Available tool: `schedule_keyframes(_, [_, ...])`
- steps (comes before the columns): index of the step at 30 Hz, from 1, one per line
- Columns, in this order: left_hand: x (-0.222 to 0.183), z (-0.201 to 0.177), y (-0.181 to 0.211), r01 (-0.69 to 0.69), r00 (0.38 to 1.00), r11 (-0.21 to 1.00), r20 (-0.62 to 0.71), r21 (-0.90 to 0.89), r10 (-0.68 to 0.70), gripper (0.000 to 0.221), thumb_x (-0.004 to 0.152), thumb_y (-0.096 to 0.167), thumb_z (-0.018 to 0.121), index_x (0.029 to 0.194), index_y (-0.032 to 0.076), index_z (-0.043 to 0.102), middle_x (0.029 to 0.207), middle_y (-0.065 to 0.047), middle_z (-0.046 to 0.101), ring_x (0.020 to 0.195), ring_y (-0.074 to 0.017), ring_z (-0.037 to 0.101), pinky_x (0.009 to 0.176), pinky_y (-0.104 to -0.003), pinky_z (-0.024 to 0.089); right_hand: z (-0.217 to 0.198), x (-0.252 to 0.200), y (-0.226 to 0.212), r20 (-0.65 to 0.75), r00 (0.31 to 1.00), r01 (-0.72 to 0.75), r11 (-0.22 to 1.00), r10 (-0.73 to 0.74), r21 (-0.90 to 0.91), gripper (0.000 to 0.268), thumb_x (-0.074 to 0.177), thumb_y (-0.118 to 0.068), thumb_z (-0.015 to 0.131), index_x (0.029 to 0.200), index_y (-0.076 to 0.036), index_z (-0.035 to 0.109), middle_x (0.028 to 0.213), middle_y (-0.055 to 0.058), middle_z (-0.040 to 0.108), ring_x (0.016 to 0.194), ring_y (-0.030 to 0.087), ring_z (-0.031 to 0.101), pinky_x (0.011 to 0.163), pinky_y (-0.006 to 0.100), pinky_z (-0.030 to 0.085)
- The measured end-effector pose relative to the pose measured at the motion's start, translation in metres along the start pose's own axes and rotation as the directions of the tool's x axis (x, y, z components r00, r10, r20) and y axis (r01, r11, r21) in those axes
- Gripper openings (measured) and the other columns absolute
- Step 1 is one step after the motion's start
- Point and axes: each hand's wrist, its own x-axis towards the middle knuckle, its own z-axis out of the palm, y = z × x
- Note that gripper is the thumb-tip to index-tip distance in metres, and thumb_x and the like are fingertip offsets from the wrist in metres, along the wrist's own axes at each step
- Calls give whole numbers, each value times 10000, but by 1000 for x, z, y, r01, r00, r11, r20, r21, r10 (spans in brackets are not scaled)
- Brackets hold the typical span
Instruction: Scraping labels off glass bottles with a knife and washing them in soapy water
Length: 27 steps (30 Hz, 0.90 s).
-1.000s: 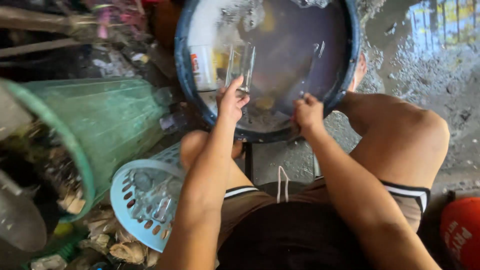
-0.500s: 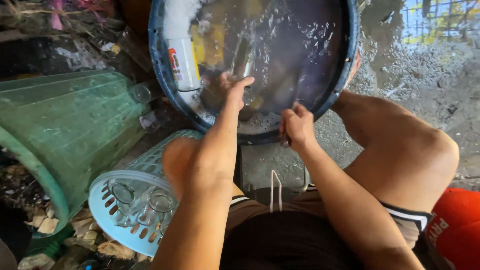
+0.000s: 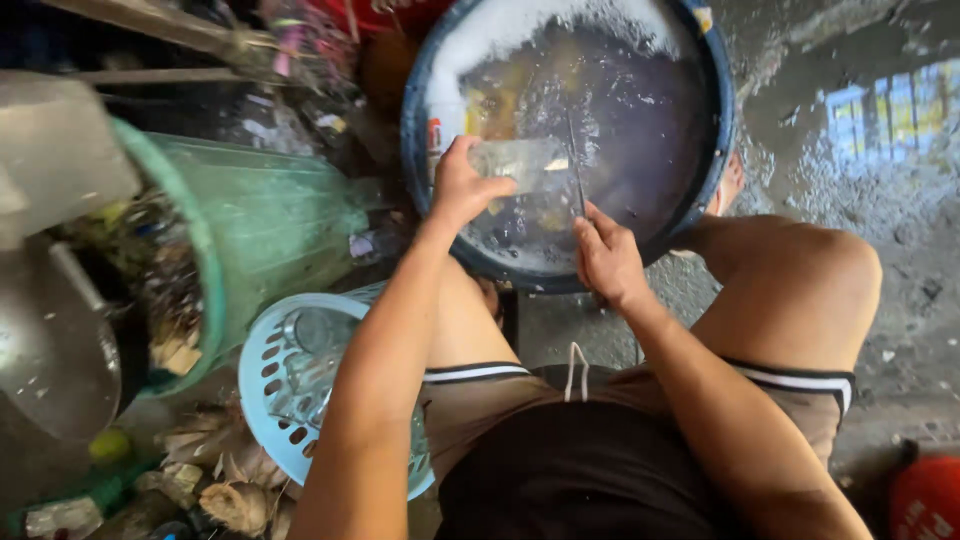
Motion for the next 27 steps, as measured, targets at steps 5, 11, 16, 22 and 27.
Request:
schedule_keyframes(5, [-24,-40,-1,80,990,993,-105,-91,-89,742,428,306,961,1104,155,696,920,-39,710,959,-220,727,845,-342,549,25,-41,12,191,959,192,976,-208,99,386,1008,-204,599,1355,-43,656,615,159,672,611,230,678,609,394,560])
schedule_keyframes(11, [-58,-78,8,94,978,978,-166,-185,-125,724,434,241,942,1114,137,716,911,-57,741,935,-214,734,802,-349,564,45,-56,16,239,903,349,934,-356,71,391,1022,-205,598,1365,-23,637,548,145,660,522,218,657,572,403,564])
schedule_keyframes(16, [-83,-99,9,107,966,927,-185,-360,-184,601,485,163,900,1049,96,704,858,-81,713,824,-207,711,619,-344,612,51,-70,11,302,885,365,931,-356,28,378,1010,-243,625,1366,-123,671,510,86,661,509,198,668,617,383,574])
schedule_keyframes(22, [-101,-95,5,151,958,888,-156,-434,-239,578,482,100,866,1033,68,695,800,-74,678,756,-203,702,554,-344,592,55,-66,30,386,819,446,894,-425,41,407,980,-212,660,1379,-135,665,521,46,662,524,146,674,578,317,569])
schedule_keyframes(27, [-117,-108,-13,179,943,863,-166,-473,-287,761,487,151,991,1172,65,669,931,-143,668,788,-278,690,509,-442,632,56,-71,22,312,857,479,859,-411,-184,489,951,-250,681,1399,-62,627,1290,197,669,1179,395,637,1008,536,520])
